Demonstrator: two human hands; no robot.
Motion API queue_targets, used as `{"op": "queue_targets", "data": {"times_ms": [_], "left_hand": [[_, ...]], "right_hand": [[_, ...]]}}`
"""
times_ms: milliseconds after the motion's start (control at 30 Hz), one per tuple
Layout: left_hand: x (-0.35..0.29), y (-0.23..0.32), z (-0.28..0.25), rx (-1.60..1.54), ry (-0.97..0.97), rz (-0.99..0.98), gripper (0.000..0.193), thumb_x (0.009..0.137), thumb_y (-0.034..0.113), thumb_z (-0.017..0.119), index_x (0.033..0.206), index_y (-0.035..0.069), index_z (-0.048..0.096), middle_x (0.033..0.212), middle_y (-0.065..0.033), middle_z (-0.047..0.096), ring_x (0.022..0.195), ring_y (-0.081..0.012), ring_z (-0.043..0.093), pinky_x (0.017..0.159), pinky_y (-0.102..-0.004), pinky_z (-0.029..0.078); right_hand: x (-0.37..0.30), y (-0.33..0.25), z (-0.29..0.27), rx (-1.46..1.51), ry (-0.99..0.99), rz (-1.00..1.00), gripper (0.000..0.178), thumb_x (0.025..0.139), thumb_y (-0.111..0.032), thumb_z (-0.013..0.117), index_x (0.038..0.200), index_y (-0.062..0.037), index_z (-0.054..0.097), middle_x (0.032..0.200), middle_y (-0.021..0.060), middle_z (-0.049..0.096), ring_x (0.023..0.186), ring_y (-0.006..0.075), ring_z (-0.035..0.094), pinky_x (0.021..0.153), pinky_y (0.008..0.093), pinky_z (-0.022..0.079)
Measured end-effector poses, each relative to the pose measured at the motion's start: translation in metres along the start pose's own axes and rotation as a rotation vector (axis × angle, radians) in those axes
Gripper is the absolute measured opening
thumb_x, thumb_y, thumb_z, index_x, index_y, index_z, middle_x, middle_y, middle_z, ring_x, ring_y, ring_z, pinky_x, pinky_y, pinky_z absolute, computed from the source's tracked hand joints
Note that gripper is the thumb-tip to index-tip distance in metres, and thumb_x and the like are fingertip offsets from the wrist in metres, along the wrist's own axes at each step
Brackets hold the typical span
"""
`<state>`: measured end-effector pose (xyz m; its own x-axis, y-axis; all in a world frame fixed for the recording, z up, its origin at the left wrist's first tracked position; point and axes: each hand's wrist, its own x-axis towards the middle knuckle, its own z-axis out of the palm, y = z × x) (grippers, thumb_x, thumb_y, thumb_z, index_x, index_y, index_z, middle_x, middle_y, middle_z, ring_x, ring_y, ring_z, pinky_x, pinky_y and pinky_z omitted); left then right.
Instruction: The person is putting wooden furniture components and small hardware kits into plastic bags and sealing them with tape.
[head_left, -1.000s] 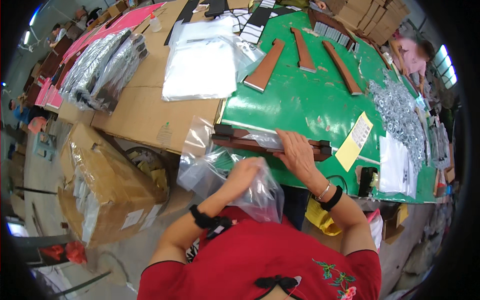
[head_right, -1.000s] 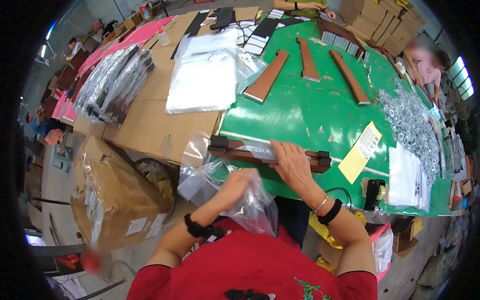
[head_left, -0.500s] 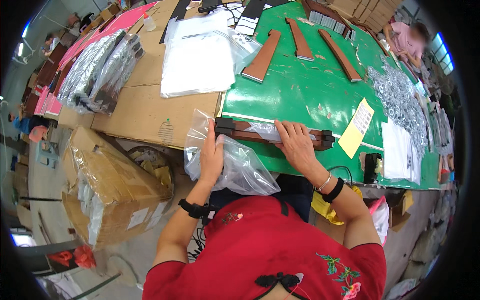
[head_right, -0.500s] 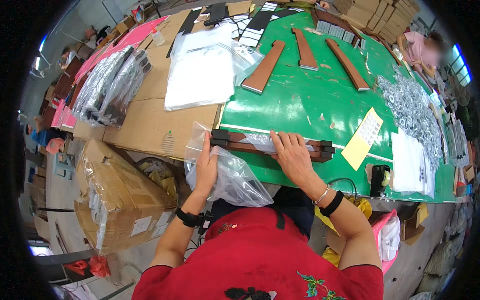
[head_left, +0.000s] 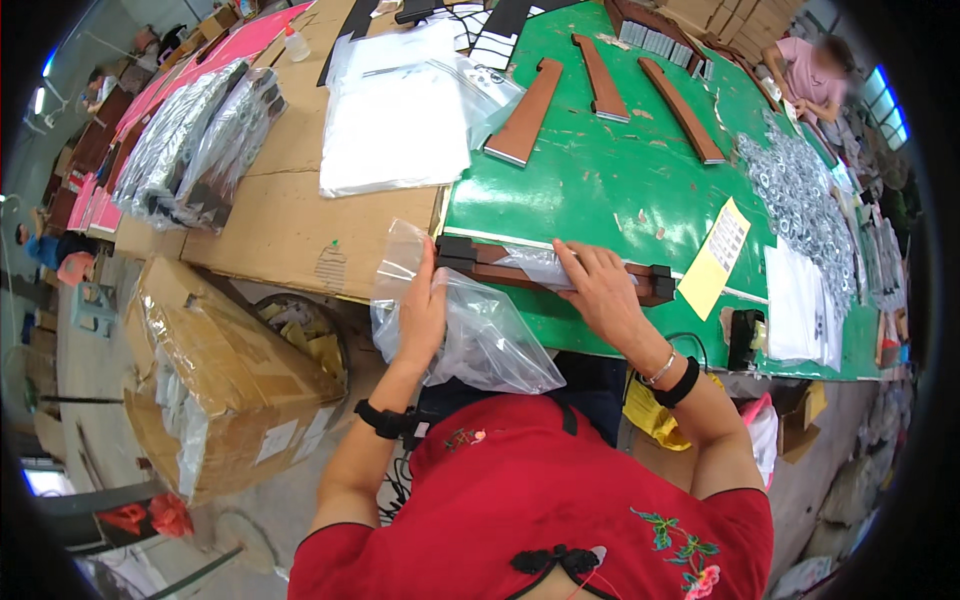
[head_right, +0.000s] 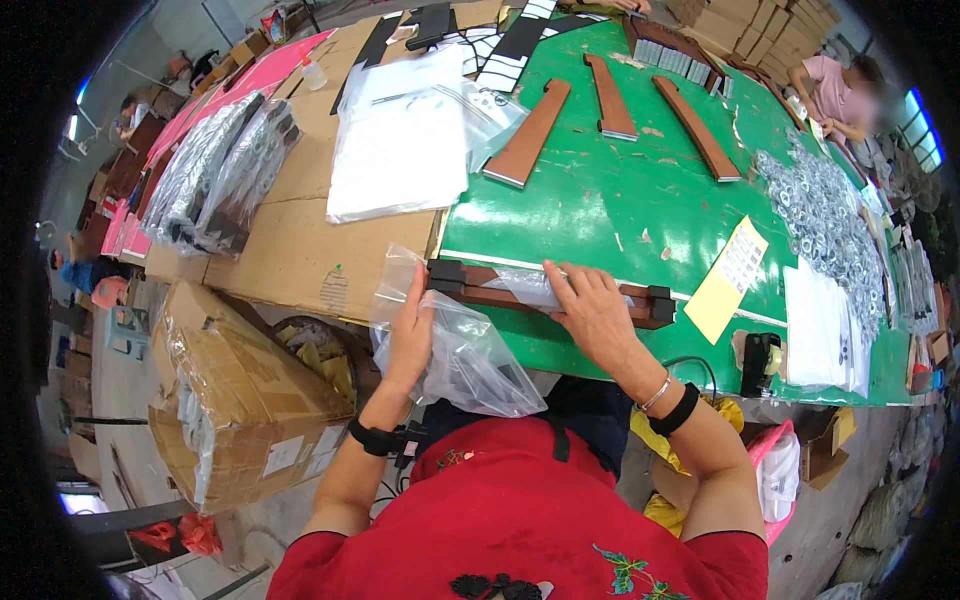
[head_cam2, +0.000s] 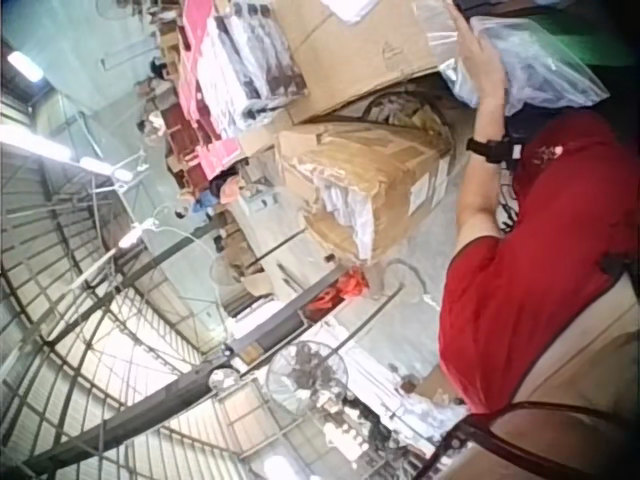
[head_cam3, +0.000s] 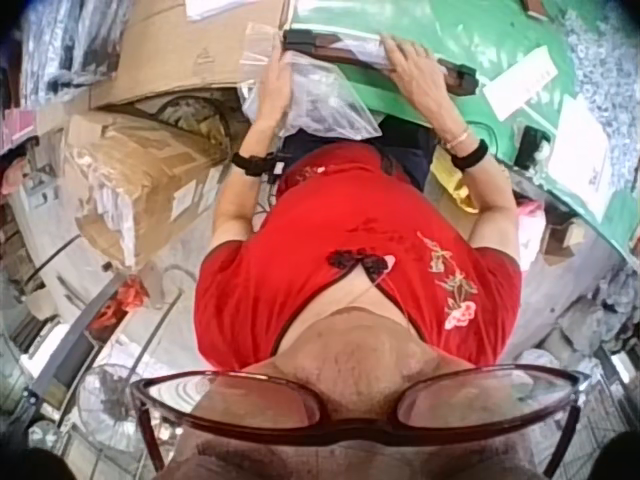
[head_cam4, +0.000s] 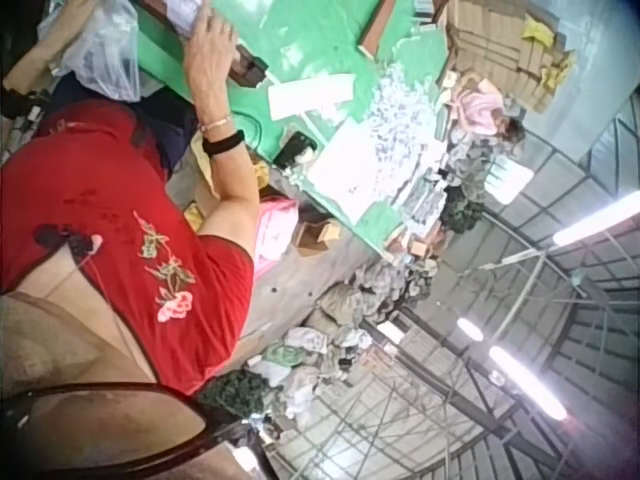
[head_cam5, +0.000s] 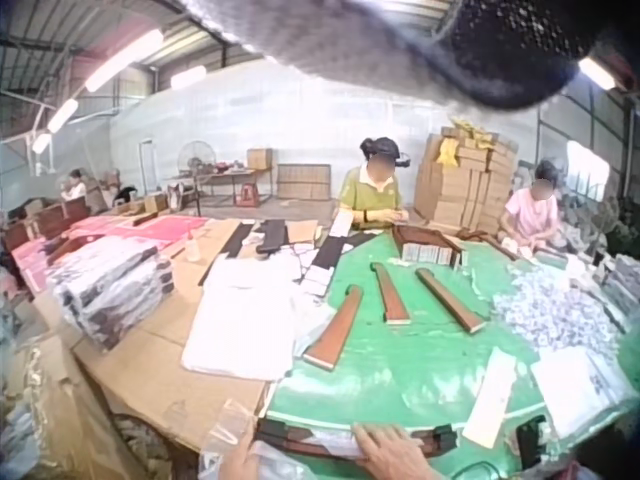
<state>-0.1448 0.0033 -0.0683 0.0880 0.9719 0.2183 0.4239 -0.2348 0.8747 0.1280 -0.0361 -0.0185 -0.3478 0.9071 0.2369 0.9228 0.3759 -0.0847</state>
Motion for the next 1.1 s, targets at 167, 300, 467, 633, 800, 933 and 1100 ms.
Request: {"op": "queue_targets", "data": {"times_ms": [167, 300, 467, 633, 800, 933, 1100], "left_hand": [[0.024, 0.063, -0.077, 0.464, -0.125, -0.136, 0.044, 0.096, 0.015, 0.048, 0.139, 0.008, 0.051, 0.125, -0.0207, 0.061, 0.115, -0.0375, 0.058, 0.098, -0.0415, 0.044], [0.069, 0.129, -0.159, 0.604, 0.459, 0.402, 0.04, 0.088, -0.005, 0.048, 0.122, 0.005, 0.065, 0.102, -0.0149, 0.066, 0.092, -0.0311, 0.062, 0.086, -0.0343, 0.048], [0.104, 0.26, -0.17, 0.458, 0.709, 0.971, 0.042, 0.084, -0.008, 0.048, 0.119, 0.004, 0.067, 0.102, -0.0112, 0.065, 0.093, -0.0221, 0.06, 0.085, -0.0296, 0.045], [0.15, 0.212, -0.097, 0.618, 0.381, 0.787, 0.037, 0.086, 0.002, 0.057, 0.117, 0.018, 0.071, 0.078, -0.0116, 0.054, 0.072, -0.0297, 0.058, 0.066, -0.0344, 0.047], [0.147, 0.11, -0.056, 0.004, -0.047, 0.129, 0.058, 0.075, -0.012, 0.051, 0.117, 0.021, 0.073, 0.089, -0.0104, 0.053, 0.07, -0.0201, 0.058, 0.063, -0.0306, 0.053], [0.135, 0.09, -0.044, 0.129, 0.021, 0.203, 0.047, 0.079, -0.007, 0.056, 0.113, 0.02, 0.074, 0.09, -0.0099, 0.052, 0.075, -0.0219, 0.056, 0.068, -0.033, 0.049], [0.119, 0.099, -0.04, 0.296, -0.009, 0.344, 0.026, 0.081, 0.009, 0.07, 0.106, 0.018, 0.074, 0.089, -0.0086, 0.052, 0.073, -0.0255, 0.056, 0.069, -0.0364, 0.047]], "right_hand": [[0.008, 0.009, -0.018, 0.102, -0.213, 0.146, 0.075, 0.074, -0.025, 0.078, 0.141, -0.0145, 0.047, 0.119, 0.0115, 0.059, 0.11, 0.0291, 0.057, 0.096, 0.0404, 0.044], [0.004, 0.034, -0.028, 0.488, 0.076, 0.18, 0.072, 0.073, -0.025, 0.08, 0.137, -0.0119, 0.052, 0.117, 0.0156, 0.062, 0.107, 0.0339, 0.06, 0.093, 0.0407, 0.047], [0.001, 0.036, -0.094, 1.24, 0.242, 0.346, 0.073, 0.081, -0.021, 0.078, 0.143, -0.0012, 0.045, 0.129, 0.011, 0.059, 0.114, 0.0184, 0.057, 0.099, 0.0321, 0.044], [-0.047, 0.041, -0.126, 1.488, 0.136, 0.452, 0.074, 0.084, -0.016, 0.075, 0.147, -0.0008, 0.039, 0.127, 0.0075, 0.058, 0.115, 0.0153, 0.055, 0.1, 0.0305, 0.042], [-0.051, 0.007, -0.105, 1.332, -0.098, 0.405, 0.074, 0.083, -0.031, 0.076, 0.141, 0.0007, 0.045, 0.13, 0.0121, 0.058, 0.119, 0.0192, 0.054, 0.101, 0.0318, 0.042], [-0.053, 0.0, -0.066, 1.195, -0.219, 0.396, 0.074, 0.083, -0.042, 0.073, 0.138, 0.0008, 0.049, 0.129, 0.0175, 0.059, 0.118, 0.0234, 0.057, 0.1, 0.0343, 0.044], [-0.04, -0.013, -0.043, 1.301, -0.386, 0.306, 0.073, 0.084, -0.039, 0.074, 0.14, -0.0009, 0.047, 0.124, 0.0127, 0.06, 0.115, 0.019, 0.056, 0.098, 0.0316, 0.043]]}}
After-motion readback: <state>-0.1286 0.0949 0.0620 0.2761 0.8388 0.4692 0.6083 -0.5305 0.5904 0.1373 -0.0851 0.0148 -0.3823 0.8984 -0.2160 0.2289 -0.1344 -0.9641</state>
